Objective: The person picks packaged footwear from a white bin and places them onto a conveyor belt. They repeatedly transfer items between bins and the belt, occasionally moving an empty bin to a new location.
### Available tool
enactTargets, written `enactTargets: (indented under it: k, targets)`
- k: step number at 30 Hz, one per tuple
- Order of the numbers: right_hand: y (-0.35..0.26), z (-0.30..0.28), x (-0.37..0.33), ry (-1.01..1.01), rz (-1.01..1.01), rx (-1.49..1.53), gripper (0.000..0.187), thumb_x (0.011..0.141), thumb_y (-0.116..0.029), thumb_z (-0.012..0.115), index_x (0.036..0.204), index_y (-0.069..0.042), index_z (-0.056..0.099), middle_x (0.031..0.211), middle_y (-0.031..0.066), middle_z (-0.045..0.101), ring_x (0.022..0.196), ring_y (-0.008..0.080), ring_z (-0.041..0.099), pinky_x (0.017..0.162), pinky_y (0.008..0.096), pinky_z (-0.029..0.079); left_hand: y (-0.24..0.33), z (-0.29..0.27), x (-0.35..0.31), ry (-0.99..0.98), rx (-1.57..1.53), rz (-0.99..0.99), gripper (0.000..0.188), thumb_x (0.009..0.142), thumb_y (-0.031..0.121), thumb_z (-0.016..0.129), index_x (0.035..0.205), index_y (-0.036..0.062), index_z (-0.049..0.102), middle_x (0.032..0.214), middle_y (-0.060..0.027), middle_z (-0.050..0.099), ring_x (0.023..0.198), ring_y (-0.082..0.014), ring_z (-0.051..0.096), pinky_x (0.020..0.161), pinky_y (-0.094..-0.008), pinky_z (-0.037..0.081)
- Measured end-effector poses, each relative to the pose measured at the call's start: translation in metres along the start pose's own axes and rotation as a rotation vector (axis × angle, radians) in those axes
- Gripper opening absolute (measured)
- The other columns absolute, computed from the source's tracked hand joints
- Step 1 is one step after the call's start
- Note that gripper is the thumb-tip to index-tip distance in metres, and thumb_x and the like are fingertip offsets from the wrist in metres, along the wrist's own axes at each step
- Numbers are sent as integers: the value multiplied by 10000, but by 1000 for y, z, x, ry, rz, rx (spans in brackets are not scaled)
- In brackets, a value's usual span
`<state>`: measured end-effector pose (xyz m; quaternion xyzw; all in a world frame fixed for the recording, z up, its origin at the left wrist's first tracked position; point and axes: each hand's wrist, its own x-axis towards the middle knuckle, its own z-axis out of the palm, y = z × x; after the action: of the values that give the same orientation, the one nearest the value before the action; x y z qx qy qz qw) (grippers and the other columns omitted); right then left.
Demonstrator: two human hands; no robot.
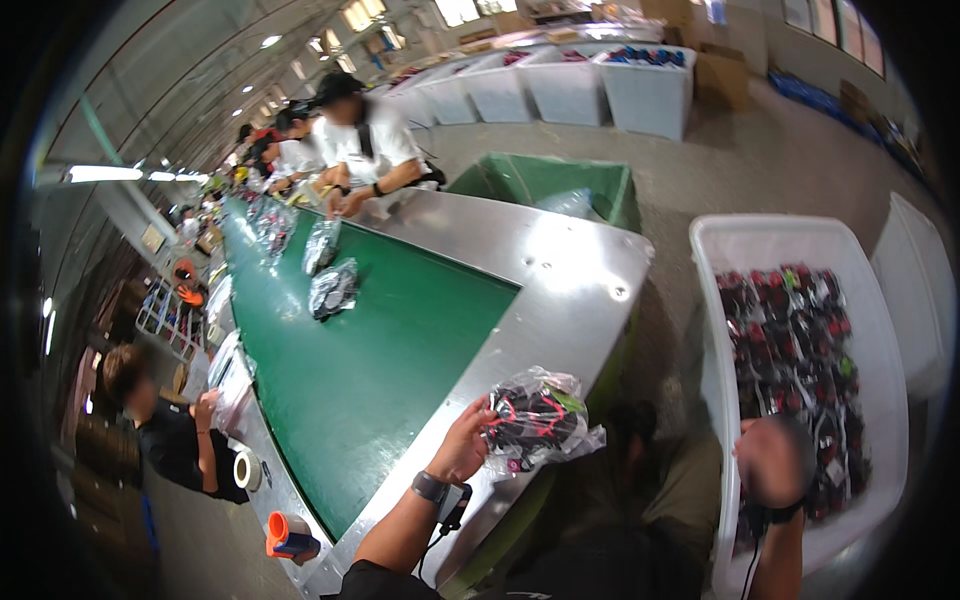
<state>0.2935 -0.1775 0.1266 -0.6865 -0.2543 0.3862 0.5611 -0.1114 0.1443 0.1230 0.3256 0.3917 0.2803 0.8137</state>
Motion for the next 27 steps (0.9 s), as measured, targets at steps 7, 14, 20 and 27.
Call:
enactTargets:
  k: [7, 14, 20, 27]
  targets:
    - [-10, 6, 5, -86, -6, -5, 306, 1042, -194, 583, 1270, 9, 603, 988, 77, 694, 884, 129, 692, 749, 261, 567, -8, 48, -14, -164, 25, -141, 538, 968, 276, 628, 1439, 54, 493, 1339, -122, 642, 1189, -269, 646, 1047, -424, 508]
    - [-10, 31, 21, -201, 132, 123, 365, 1042, -278, 584, 1284, -8, 628, 1061, 89, 717, 934, 153, 705, 794, 298, 586, -31, 110, -34, -414, -22, -379, 732, 964, 195, 645, 1579, 11, 293, 1497, -162, 509, 1321, -271, 563, 1092, -418, 488]
    - [25, 67, 15, -759, 328, 468, 483, 1062, -381, 565, 1306, 32, 622, 1229, 38, 683, 1095, 107, 636, 972, 297, 505, -60, 137, -31, -626, 157, -448, 816, 902, 201, 743, 1571, -3, 321, 1464, -141, 546, 1261, -221, 601, 1057, -353, 504]
    - [39, 59, 0, -745, 288, 449, 579, 950, -214, 739, 1428, 9, 501, 1231, 57, 677, 1081, 116, 646, 954, 316, 527, -77, 136, -24, -608, 161, -397, 690, 972, 227, 679, 1538, -23, 373, 1461, -154, 551, 1284, -250, 586, 1084, -391, 474]
